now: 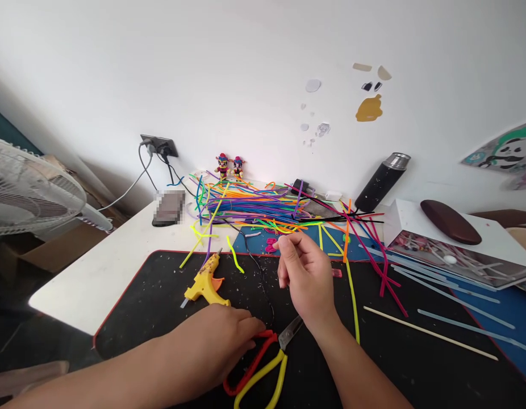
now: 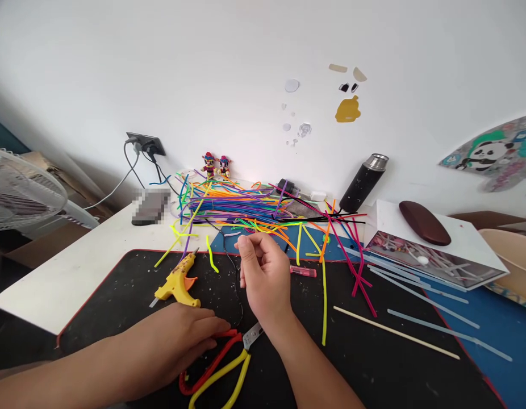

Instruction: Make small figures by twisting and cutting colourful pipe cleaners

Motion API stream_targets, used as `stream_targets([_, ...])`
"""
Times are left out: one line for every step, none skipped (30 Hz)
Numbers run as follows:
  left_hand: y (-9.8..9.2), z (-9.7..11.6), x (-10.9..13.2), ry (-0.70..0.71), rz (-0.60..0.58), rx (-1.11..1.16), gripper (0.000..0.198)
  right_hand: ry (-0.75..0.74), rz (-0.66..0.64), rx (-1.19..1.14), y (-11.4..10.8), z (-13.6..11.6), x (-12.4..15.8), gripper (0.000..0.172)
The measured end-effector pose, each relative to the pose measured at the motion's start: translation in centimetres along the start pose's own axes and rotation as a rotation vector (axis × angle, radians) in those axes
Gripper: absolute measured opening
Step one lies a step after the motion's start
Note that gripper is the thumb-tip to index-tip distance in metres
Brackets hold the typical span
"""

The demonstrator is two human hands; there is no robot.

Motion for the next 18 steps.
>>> stream_targets([-0.1, 0.1, 0.0, 0.013, 0.005, -0.003, 0.03, -0.007, -0.009, 0.017, 0.1, 0.0, 0.1, 0.039])
stream_targets([-0.2, 0.1, 0.0, 0.025, 0.008, -0.007, 0.029, -0.013, -0.016, 0.034, 0.1, 0.0, 0.2, 0.038])
stream_targets([-0.2, 0.1, 0.0, 0.034, 0.008, -0.014, 0.028, -0.018, -0.023, 0.049, 0.2, 0.0, 0.2, 0.038])
stream_targets([-0.3, 0.1, 0.0, 0.041, 0.005, -0.025, 0.028, -0.022, -0.028, 0.061, 0.2, 0.0, 0.3, 0.037])
stream_targets([-0.3, 0.0, -0.1, 0.048, 0.001, -0.039, 0.027, -0.025, -0.031, 0.069, 0.2, 0.1, 0.3, 0.037])
stream_targets([-0.2, -0.1, -0.1, 0.053, -0.002, -0.055, 0.027, -0.026, -0.035, 0.075, 0.3, 0.2, 0.4, 0.037])
stream_targets([-0.2, -0.1, -0.1, 0.058, -0.003, -0.072, 0.027, -0.025, -0.038, 0.079, 0.3, 0.3, 0.4, 0.037])
stream_targets([-0.1, -0.1, -0.2, 0.067, -0.004, -0.088, 0.027, -0.029, -0.042, 0.085, 0.3, 0.4, 0.4, 0.037])
stream_targets([-0.1, 0.0, -0.2, 0.079, -0.004, -0.102, 0.026, -0.038, -0.044, 0.094, 0.3, 0.4, 0.4, 0.037])
stream_targets([-0.1, 0.1, -0.2, 0.097, -0.005, -0.112, 0.025, -0.052, -0.045, 0.106, 0.4, 0.5, 0.4, 0.037])
stream_targets([-0.1, 0.3, -0.1, 0.121, -0.007, -0.117, 0.025, -0.069, -0.045, 0.119, 0.4, 0.6, 0.4, 0.037])
stream_targets([-0.3, 0.5, 0.0, 0.142, -0.006, -0.114, 0.026, -0.085, -0.044, 0.131, 0.5, 0.7, 0.4, 0.036])
stream_targets([-0.5, 0.7, 0.1, 0.155, 0.004, -0.096, 0.027, -0.099, -0.043, 0.14, 0.6, 0.7, 0.5, 0.035])
stream_targets([-0.8, 0.8, 0.3, 0.157, 0.022, -0.058, 0.027, -0.105, -0.048, 0.145, 0.7, 0.8, 0.5, 0.034])
stream_targets([-1.3, 0.8, 0.4, 0.14, 0.053, -0.002, 0.026, -0.105, -0.054, 0.145, 0.8, 0.8, 0.5, 0.033])
stream_targets([-1.9, 0.6, 0.5, 0.106, 0.101, 0.078, 0.025, -0.104, -0.06, 0.14, 0.8, 0.8, 0.6, 0.032])
stream_targets([-2.6, 0.4, 0.5, 0.069, 0.142, 0.165, 0.023, -0.098, -0.073, 0.135, 0.9, 0.8, 0.6, 0.032])
stream_targets([-3.4, 0.0, 0.5, 0.02, 0.204, 0.236, 0.024, -0.09, -0.084, 0.126, 1.0, 0.8, 0.6, 0.033])
Point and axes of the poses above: each hand's wrist, its own x-axis away from the middle knuckle, its own y-axis out of the palm, z = x × y, the point moved 1 cm from there along -x, towards the middle knuckle, and after that the axes turned 15 degrees about x, right-handed, at the moved point
